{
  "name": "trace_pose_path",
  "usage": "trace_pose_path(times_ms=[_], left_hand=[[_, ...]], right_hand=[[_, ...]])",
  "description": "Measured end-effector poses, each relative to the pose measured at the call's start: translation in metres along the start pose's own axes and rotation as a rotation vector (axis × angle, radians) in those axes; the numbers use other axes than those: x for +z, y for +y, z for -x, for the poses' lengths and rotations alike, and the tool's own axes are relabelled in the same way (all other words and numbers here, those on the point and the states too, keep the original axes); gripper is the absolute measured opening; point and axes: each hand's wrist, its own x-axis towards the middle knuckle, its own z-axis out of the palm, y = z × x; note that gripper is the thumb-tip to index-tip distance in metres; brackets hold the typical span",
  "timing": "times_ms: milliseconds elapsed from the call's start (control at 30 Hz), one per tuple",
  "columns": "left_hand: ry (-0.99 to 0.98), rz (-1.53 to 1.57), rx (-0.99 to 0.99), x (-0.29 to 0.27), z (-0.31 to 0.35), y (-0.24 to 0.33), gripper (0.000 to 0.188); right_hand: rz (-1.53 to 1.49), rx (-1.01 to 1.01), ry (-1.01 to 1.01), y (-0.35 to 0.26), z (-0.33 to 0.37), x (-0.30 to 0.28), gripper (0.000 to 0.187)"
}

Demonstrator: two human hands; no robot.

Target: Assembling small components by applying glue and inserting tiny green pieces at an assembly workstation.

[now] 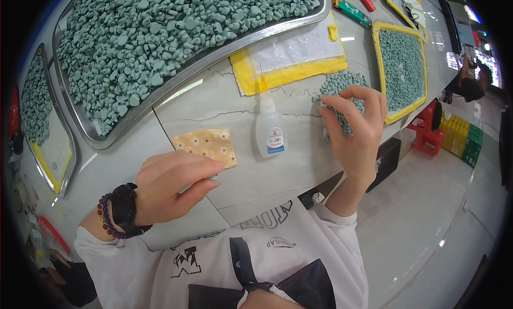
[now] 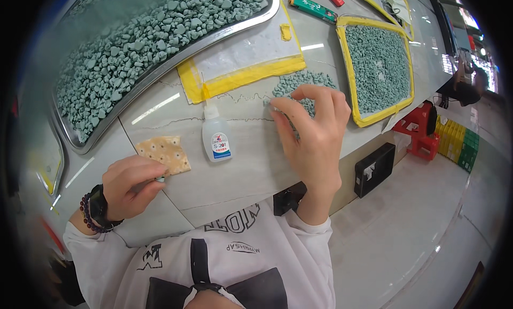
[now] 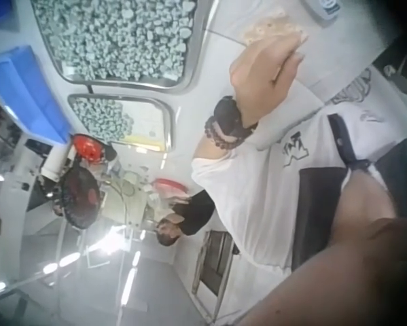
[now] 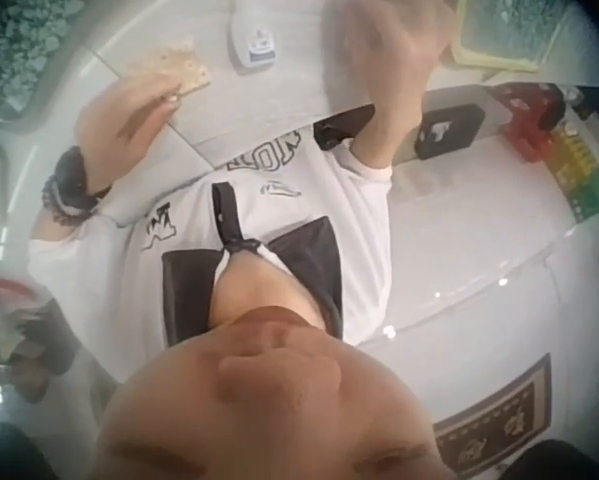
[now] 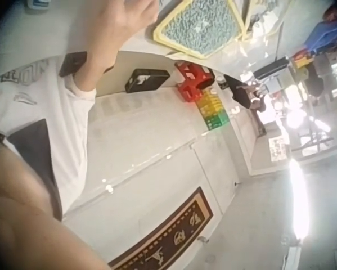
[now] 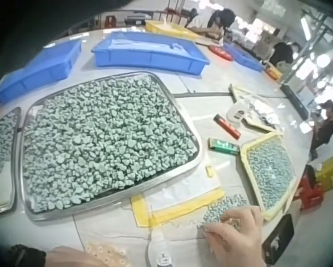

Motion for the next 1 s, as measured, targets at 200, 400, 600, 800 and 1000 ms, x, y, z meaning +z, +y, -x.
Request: trace_pose_path(times_ms=[200,400,600,800,1000], left_hand=[[0.019,0.031,0.004,0.002,0.0,0.0,0.028],[0.053,0.07,-0.001,0.004,0.001,0.0,0.031],[0.034,0.226,-0.185,0.001,0.004,0.001,0.03],[0.038,0.531,-0.343,0.002,0.004,0.002,0.029],[0.056,0.526,-0.355,-0.003,0.003,0.006,0.028]], right_hand=[[0.06,-0.09,-0.097,0.0,-0.012,0.001,0.022],[0.024,-0.132,-0.032,-0.007,-0.012,0.003,0.021],[-0.367,-0.087,0.02,-0.052,-0.003,-0.001,0.019],[-0.757,-0.094,-0.192,-0.083,-0.003,0.007,0.018],[-0.837,-0.072,-0.29,-0.094,-0.001,0.019,0.02]])
